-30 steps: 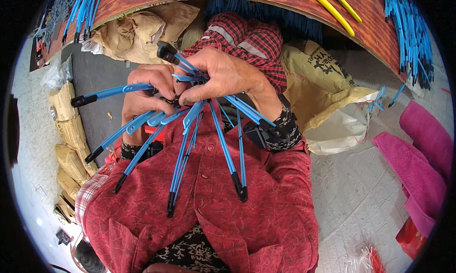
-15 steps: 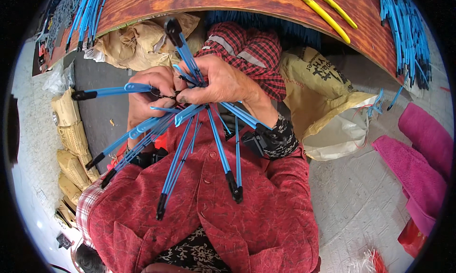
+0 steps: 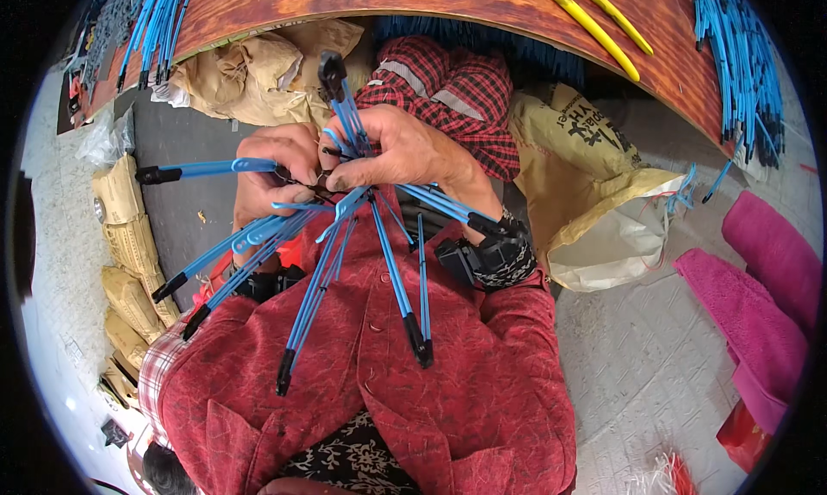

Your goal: Assembling blue plastic rods with black tips and trimming them using cutters at a workstation.

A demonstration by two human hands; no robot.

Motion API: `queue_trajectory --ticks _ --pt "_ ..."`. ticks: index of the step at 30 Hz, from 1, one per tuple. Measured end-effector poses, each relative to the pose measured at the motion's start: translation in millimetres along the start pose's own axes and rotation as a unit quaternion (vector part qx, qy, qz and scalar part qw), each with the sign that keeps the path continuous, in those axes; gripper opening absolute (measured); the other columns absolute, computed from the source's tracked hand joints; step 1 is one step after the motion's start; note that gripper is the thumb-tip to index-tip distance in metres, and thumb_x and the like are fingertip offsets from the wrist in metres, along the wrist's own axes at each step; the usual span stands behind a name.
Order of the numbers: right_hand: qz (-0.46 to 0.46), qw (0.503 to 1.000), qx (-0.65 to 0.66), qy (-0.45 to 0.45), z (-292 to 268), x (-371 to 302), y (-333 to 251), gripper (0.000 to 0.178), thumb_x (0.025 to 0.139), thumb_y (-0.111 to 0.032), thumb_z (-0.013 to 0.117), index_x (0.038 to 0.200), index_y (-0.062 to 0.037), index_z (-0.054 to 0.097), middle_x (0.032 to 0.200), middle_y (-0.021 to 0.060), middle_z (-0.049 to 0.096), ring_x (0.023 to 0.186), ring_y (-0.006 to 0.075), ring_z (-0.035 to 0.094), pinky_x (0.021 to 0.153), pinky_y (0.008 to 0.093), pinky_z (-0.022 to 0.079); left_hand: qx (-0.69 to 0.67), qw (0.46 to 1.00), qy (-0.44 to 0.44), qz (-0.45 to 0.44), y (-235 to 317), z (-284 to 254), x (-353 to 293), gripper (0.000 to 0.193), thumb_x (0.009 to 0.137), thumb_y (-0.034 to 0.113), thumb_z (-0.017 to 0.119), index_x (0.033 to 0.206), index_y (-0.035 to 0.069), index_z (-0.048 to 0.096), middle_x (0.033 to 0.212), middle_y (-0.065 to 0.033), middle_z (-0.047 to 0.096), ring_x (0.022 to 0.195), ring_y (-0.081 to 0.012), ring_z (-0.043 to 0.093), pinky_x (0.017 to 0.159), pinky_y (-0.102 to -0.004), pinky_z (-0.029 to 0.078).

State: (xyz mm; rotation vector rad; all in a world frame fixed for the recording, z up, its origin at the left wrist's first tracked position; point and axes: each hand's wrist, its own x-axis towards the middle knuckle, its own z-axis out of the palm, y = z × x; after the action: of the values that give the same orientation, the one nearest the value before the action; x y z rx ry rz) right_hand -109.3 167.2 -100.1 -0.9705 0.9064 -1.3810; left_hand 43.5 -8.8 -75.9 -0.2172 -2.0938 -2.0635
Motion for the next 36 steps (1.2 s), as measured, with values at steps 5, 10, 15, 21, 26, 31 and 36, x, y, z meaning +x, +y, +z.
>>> queue_trajectory --ticks 5,10,15,21,26,31,36 --pt "-0.059 0.998 -0.015 0.001 -1.7 1.9 10.8 0.023 0.086 -0.016 0.08 0.099 -0.0015 0.067 0.084 0.0014 0.069 0.081 0.0099 0.064 0.072 0.0277 0.051 -0.034 0.998 0.055 -0.01 -3.0 2.8 -5.4 0.018 0.07 0.011 0.085 0.079 0.002 0.072 0.079 -0.0105 0.068 0.072 -0.0191 0.065 0.064 -0.0305 0.051" --pt "-0.127 0.989 -0.07 0.01 0.3 2.4 20.8 0.024 0.087 -0.018 0.08 0.099 -0.0015 0.067 0.085 0.0018 0.069 0.081 0.0105 0.065 0.072 0.028 0.051 -0.04 0.998 0.05 0.0 -2.3 6.6 -4.2 0.021 0.07 0.012 0.086 0.079 0.001 0.072 0.08 -0.0116 0.068 0.072 -0.0198 0.066 0.064 -0.0307 0.051" --pt "-0.095 0.994 -0.022 0.047 -3.1 2.3 8.2 0.019 0.088 -0.014 0.078 0.096 -0.0025 0.066 0.084 0.0012 0.067 0.079 0.01 0.064 0.072 0.0272 0.051 -0.072 0.995 0.067 0.013 2.2 8.7 10.9 0.018 0.07 0.008 0.085 0.079 0.0 0.071 0.08 -0.0119 0.067 0.073 -0.0195 0.065 0.064 -0.031 0.052" --pt "-0.121 0.987 -0.076 0.067 -6.1 0.6 18.9 0.018 0.085 -0.013 0.079 0.094 -0.0019 0.068 0.083 0.0028 0.069 0.08 0.0122 0.066 0.074 0.0292 0.052 -0.022 0.997 0.072 -0.016 -8.6 8.4 1.0 0.016 0.07 0.009 0.083 0.079 0.0 0.073 0.081 -0.0106 0.068 0.072 -0.0172 0.064 0.064 -0.0296 0.05" --pt "-0.12 0.989 -0.069 0.055 -3.0 1.3 14.8 0.017 0.085 -0.013 0.08 0.094 -0.0021 0.07 0.084 0.0037 0.071 0.081 0.0126 0.067 0.074 0.0293 0.052 -0.033 0.997 0.064 -0.035 -2.0 6.5 1.3 0.016 0.069 0.008 0.083 0.08 0.001 0.074 0.08 -0.0099 0.068 0.073 -0.0176 0.065 0.064 -0.0296 0.05" --pt "-0.117 0.991 -0.033 0.049 -4.4 -2.0 23.1 0.016 0.085 -0.012 0.08 0.092 -0.0015 0.07 0.084 0.0026 0.071 0.08 0.0116 0.066 0.072 0.028 0.052 -0.011 0.999 0.032 -0.025 -4.3 6.1 2.4 0.016 0.069 0.007 0.082 0.084 0.002 0.077 0.081 -0.0101 0.069 0.072 -0.0175 0.066 0.065 -0.0294 0.052" --pt "-0.105 0.993 -0.023 0.043 1.5 -3.6 12.2 0.015 0.084 -0.011 0.08 0.09 -0.0015 0.07 0.082 0.0024 0.07 0.078 0.0108 0.065 0.07 0.0273 0.051 -0.012 0.999 0.02 -0.031 -1.0 5.1 2.1 0.016 0.069 0.007 0.083 0.083 0.002 0.077 0.081 -0.0099 0.07 0.072 -0.0172 0.066 0.065 -0.0291 0.052"
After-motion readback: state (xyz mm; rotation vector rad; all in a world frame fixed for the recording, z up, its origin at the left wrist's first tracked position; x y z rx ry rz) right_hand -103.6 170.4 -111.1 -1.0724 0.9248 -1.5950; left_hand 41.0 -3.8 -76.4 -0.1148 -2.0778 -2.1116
